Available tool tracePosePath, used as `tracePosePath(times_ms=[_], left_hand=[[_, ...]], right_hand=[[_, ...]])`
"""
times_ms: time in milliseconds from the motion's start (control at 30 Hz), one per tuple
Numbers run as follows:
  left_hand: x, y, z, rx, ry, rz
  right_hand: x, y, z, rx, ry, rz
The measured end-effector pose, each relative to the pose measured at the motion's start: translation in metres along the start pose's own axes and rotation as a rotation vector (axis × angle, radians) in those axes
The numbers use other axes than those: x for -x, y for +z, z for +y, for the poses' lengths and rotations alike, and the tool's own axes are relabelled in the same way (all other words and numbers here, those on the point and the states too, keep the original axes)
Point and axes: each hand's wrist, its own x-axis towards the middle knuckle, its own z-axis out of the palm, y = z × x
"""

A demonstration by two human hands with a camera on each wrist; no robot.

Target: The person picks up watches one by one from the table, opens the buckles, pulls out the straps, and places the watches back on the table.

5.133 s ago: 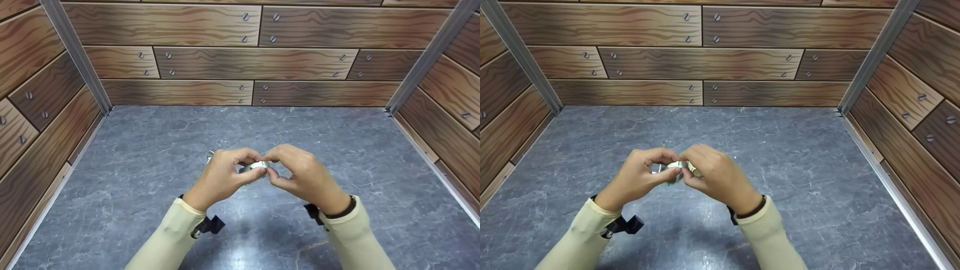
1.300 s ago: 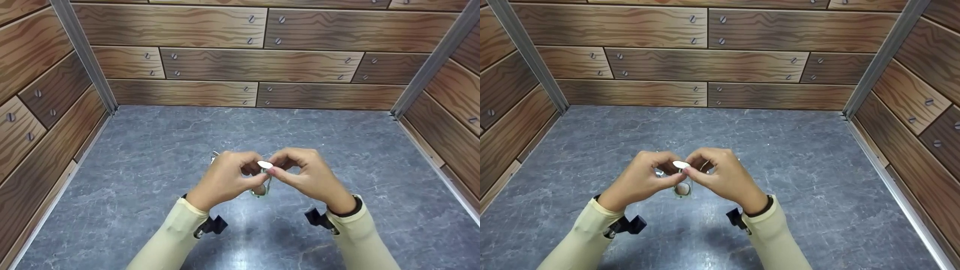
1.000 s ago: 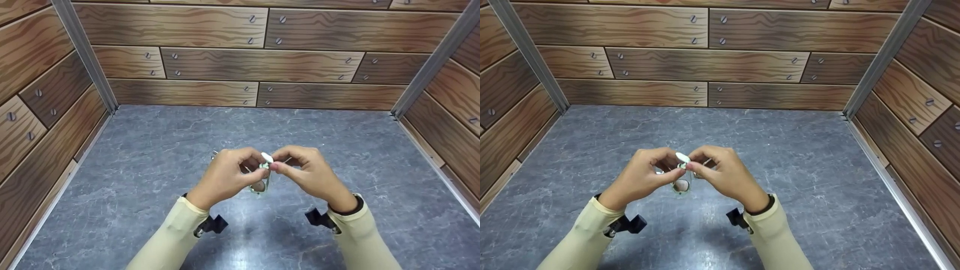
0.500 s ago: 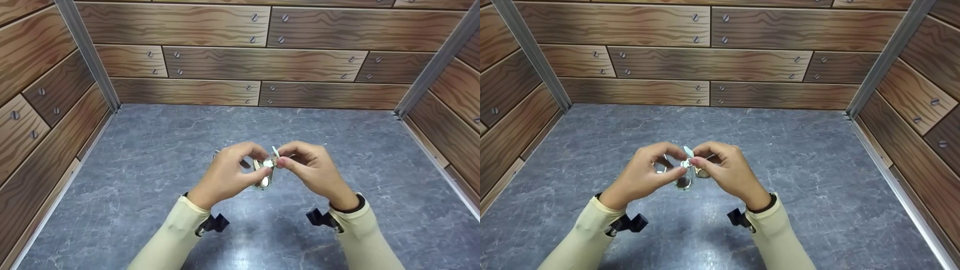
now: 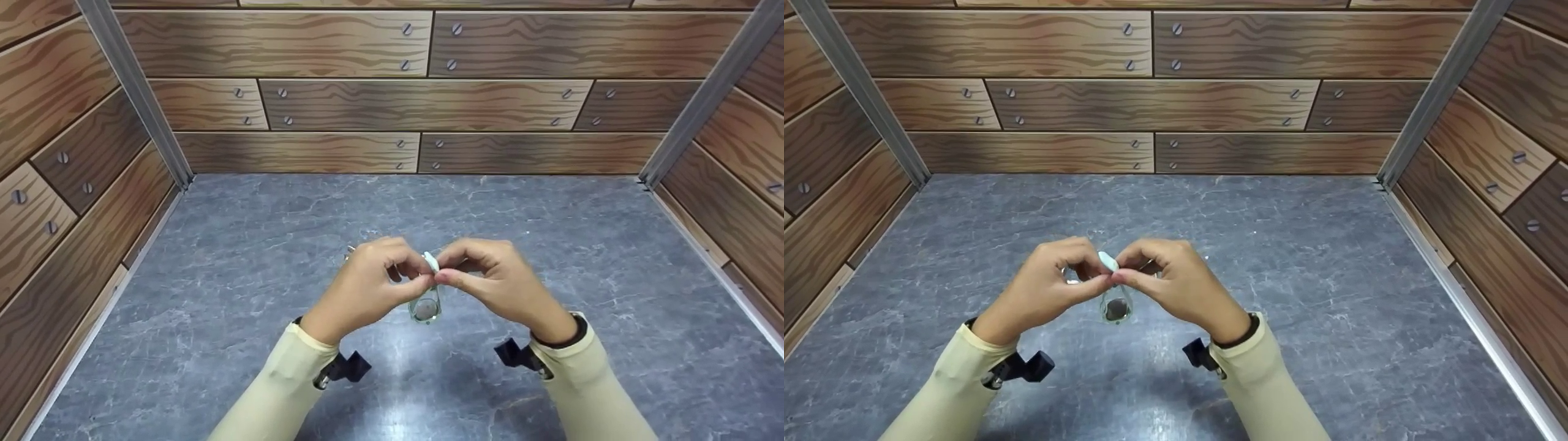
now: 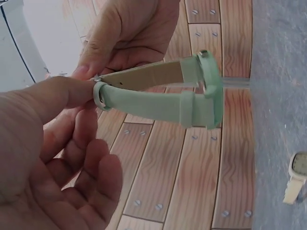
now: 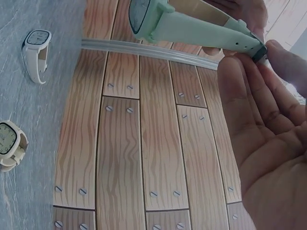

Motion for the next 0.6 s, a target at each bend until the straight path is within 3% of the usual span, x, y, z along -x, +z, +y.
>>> tracePosePath(times_ms=[233, 600], left_hand=[[-0.0008, 0.0, -0.004, 0.116, -0.089, -0.096], [-0.0008, -0.0008, -0.0047, 0.135, -0.054, -0.139]], right_hand=[[-0.0007, 0.0019, 0.0013, 0.02, -0.052, -0.055], [0.0003, 0.0028, 0.0011, -0.025, -0.099, -0.059]])
